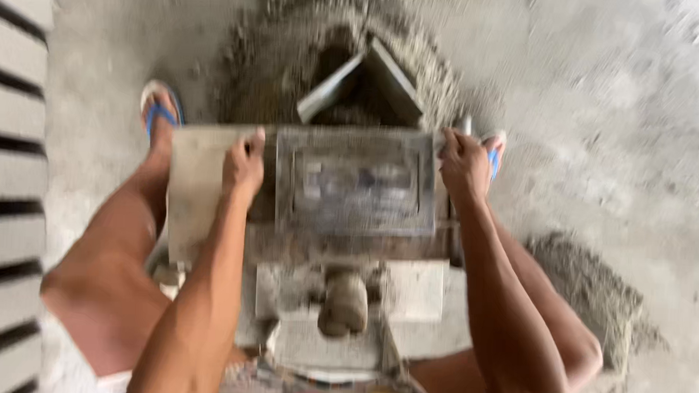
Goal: The person scoops wet concrete into a metal mold, levels the surface with a trowel, and compacts it with a hammer. They then flip the mold to release the formed brick and stack it with others.
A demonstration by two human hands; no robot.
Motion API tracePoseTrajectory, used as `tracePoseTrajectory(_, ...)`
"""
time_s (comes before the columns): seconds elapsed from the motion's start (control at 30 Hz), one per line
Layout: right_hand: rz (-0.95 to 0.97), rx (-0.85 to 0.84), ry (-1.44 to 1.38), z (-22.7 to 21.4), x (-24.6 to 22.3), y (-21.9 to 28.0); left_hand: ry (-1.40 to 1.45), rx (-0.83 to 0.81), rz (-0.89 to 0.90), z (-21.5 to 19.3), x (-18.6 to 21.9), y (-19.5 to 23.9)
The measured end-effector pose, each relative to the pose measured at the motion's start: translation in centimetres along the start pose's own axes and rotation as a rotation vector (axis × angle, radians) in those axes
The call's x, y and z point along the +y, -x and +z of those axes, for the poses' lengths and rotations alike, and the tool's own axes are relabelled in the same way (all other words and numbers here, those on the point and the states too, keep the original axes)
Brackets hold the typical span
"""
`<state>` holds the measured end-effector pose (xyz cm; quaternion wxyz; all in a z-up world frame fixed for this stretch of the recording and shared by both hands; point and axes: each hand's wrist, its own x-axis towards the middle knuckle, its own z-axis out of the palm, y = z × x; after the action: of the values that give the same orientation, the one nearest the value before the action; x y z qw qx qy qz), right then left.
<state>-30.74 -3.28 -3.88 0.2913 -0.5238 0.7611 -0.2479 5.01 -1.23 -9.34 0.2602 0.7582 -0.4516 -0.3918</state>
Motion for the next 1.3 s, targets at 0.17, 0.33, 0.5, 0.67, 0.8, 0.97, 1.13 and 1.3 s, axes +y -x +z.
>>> tracePoseTrajectory(0.17,-0.089,0.055,0.071,-0.3,-3.3,6.2,-0.002,-0.070,-0.076,-2.4,3.0,6.5)
tracePoseTrajectory(0.33,-0.171,-0.192,0.133,1.2,0.5,2.7,0.032,0.088,-0.386,-0.2,-0.2,14.3)
tracePoseTrajectory(0.5,-0.424,-0.300,0.188,4.2,-2.7,-7.6,0.199,0.332,-0.529,0.8,3.2,7.8)
tracePoseTrajectory(0.67,-0.184,0.188,0.012,5.3,0.3,-9.9,0.031,0.029,0.063,-1.1,3.5,-7.7)
tracePoseTrajectory(0.8,0.067,0.326,-0.132,2.6,-2.9,4.6,-0.153,-0.117,0.330,0.0,5.3,-10.1)
tracePoseTrajectory(0.97,0.728,0.496,-0.684,2.3,-0.7,21.3,-0.228,-0.427,0.442,0.3,5.1,0.1)
tracePoseTrajectory(1.13,0.619,0.274,-0.472,-1.4,3.2,26.2,-0.123,-0.248,0.141,-1.6,-3.1,14.6)
tracePoseTrajectory(1.3,0.430,0.006,-0.125,-3.0,3.6,24.1,-0.043,-0.131,-0.167,-0.4,-9.3,22.3)
